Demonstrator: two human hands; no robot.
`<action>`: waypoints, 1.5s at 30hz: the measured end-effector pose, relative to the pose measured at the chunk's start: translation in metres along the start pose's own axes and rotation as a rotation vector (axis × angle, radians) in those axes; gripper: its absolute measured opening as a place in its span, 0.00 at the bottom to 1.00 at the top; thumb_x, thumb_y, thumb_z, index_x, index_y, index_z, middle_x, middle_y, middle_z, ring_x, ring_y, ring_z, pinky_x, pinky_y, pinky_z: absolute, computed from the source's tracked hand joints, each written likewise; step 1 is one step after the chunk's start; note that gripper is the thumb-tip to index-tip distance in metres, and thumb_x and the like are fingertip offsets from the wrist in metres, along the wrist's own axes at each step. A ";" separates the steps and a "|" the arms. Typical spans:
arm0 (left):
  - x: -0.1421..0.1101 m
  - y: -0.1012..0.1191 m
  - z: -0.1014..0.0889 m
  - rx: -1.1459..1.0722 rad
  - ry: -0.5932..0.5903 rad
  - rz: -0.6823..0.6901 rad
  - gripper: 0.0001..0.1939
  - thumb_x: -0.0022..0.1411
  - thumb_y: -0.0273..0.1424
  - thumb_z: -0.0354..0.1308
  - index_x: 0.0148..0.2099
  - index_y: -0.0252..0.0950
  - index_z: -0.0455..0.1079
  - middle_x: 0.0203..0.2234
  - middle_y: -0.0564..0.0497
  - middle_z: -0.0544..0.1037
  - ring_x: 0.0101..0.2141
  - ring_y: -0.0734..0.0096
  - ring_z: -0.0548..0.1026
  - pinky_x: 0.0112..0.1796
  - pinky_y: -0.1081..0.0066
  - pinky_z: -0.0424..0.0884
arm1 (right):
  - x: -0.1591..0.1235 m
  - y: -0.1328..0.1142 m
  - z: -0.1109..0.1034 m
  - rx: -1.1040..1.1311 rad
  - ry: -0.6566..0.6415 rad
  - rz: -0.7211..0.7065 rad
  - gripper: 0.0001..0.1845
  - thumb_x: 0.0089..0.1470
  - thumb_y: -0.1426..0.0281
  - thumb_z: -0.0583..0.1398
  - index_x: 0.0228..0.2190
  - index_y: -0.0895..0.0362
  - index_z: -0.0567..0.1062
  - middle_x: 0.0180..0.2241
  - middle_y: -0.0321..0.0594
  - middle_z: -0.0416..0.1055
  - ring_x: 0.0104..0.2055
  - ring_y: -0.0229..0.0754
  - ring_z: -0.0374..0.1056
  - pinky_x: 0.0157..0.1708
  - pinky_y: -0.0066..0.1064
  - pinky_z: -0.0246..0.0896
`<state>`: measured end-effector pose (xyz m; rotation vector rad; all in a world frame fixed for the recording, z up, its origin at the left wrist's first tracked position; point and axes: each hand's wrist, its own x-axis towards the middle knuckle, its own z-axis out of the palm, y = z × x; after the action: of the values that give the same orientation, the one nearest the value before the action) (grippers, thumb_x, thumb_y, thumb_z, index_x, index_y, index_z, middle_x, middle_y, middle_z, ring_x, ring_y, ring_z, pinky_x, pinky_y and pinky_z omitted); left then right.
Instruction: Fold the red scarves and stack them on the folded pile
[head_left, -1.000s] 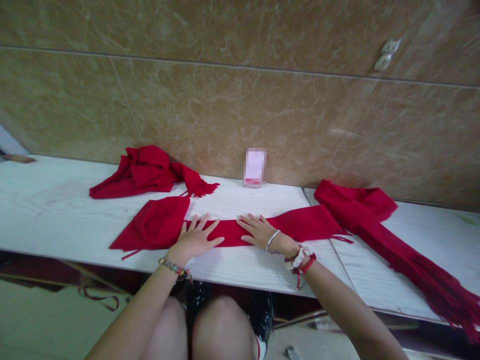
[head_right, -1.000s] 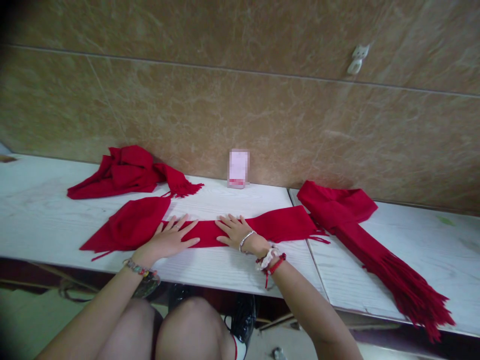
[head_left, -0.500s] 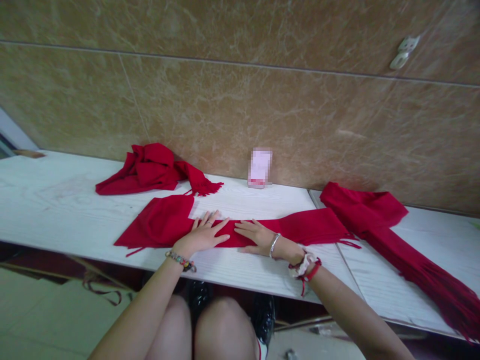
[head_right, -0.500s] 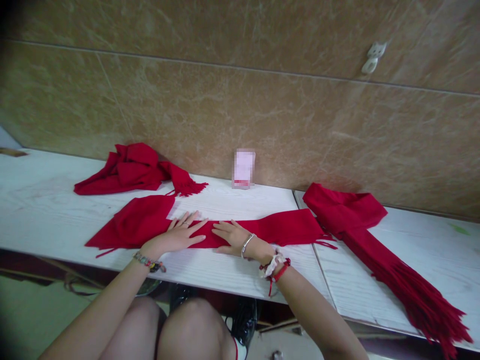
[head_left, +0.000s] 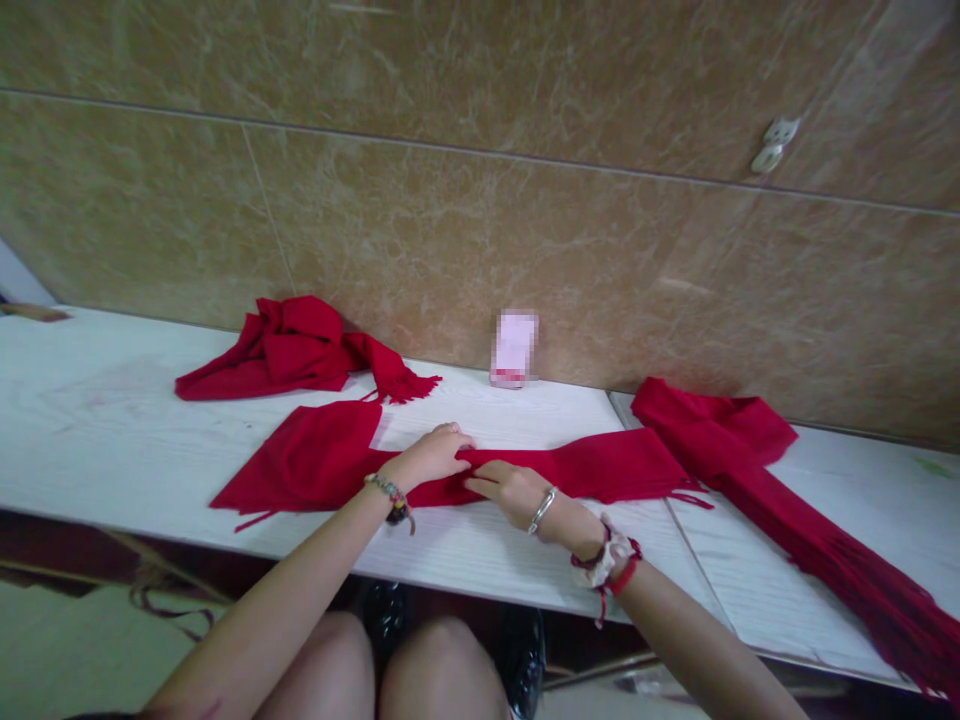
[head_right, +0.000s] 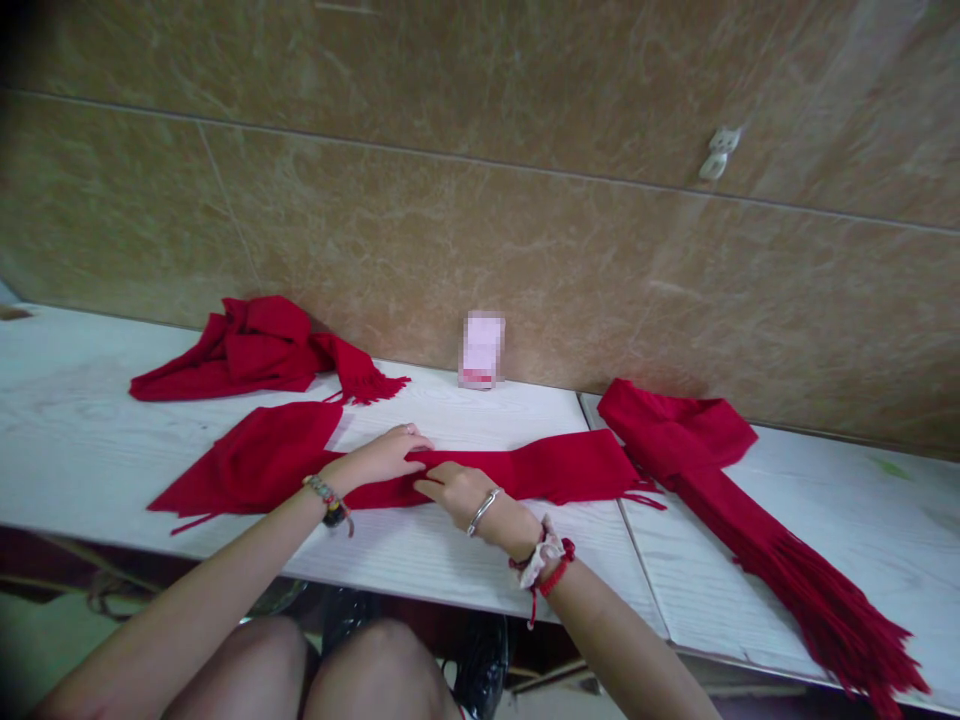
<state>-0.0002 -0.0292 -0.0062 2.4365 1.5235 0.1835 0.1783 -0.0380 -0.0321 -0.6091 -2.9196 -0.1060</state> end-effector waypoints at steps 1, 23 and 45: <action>0.007 0.001 -0.003 -0.016 -0.039 0.028 0.14 0.53 0.27 0.53 0.42 0.35 0.71 0.38 0.45 0.74 0.41 0.65 0.69 0.43 0.72 0.62 | 0.000 0.000 0.004 -0.024 0.023 0.015 0.18 0.53 0.81 0.51 0.45 0.59 0.70 0.41 0.44 0.71 0.42 0.40 0.66 0.37 0.29 0.64; 0.063 -0.013 -0.006 -0.457 -0.345 0.091 0.07 0.45 0.31 0.56 0.28 0.33 0.70 0.20 0.56 0.70 0.25 0.75 0.63 0.28 0.76 0.58 | -0.014 -0.019 -0.004 -0.438 0.265 0.163 0.10 0.55 0.77 0.52 0.27 0.59 0.71 0.24 0.39 0.67 0.27 0.39 0.60 0.23 0.30 0.50; 0.081 0.018 -0.041 -0.951 -0.267 0.039 0.16 0.41 0.31 0.63 0.36 0.33 0.69 0.24 0.55 0.70 0.27 0.77 0.65 0.29 0.75 0.58 | -0.041 -0.009 -0.054 -0.420 0.189 0.392 0.14 0.57 0.76 0.49 0.42 0.58 0.71 0.27 0.41 0.69 0.28 0.37 0.64 0.25 0.26 0.55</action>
<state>0.0413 0.0417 0.0360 1.6399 0.9428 0.4472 0.2195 -0.0680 0.0139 -1.1487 -2.5480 -0.6951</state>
